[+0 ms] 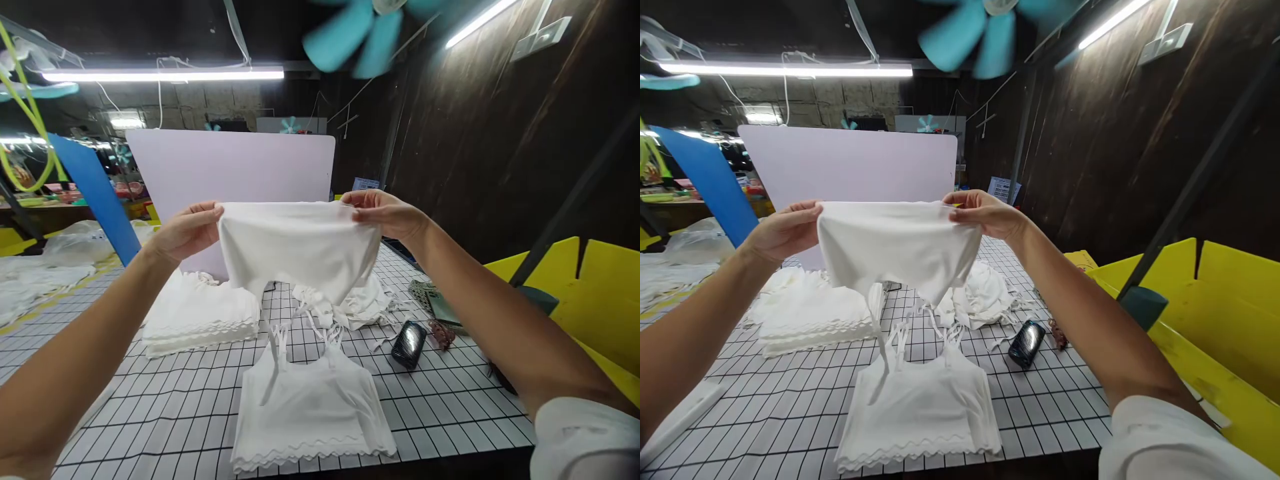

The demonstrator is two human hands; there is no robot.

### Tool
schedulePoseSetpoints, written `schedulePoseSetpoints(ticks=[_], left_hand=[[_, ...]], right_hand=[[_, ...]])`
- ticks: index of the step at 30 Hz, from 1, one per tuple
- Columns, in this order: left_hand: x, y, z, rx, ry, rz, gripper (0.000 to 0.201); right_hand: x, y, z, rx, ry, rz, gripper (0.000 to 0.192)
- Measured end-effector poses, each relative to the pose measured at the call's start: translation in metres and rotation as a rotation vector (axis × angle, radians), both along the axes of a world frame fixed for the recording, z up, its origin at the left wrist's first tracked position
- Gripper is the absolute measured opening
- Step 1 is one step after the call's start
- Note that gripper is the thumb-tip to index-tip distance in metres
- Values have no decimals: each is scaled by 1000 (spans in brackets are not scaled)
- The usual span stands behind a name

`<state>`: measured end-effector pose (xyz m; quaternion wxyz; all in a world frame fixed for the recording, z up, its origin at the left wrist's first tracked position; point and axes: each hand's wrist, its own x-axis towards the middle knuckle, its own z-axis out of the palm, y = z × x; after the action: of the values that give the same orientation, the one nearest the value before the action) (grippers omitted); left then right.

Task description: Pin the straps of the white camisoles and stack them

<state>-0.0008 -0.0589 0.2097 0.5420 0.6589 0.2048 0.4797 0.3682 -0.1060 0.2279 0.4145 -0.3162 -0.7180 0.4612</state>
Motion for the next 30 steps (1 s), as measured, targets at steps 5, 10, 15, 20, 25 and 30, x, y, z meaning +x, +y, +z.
schedulePoseSetpoints(ticks=[5, 10, 15, 20, 25, 30], left_hand=[[-21, 3, 6, 32, 41, 90, 42], [-30, 6, -1, 121, 487, 98, 44], [-39, 20, -14, 152, 532, 126, 48], [-40, 44, -25, 141, 583, 177, 46], [-10, 64, -18, 407, 889, 494, 50], [10, 59, -13, 629, 904, 849, 52]], right_hand=[[19, 3, -2, 46, -95, -68, 33], [27, 3, -11, 147, 111, -121, 38], [35, 12, -20, 127, -39, -185, 47], [48, 49, -40, 150, -246, -226, 37], [57, 87, -43, 375, -394, -473, 35], [45, 68, -37, 602, -529, -577, 53]])
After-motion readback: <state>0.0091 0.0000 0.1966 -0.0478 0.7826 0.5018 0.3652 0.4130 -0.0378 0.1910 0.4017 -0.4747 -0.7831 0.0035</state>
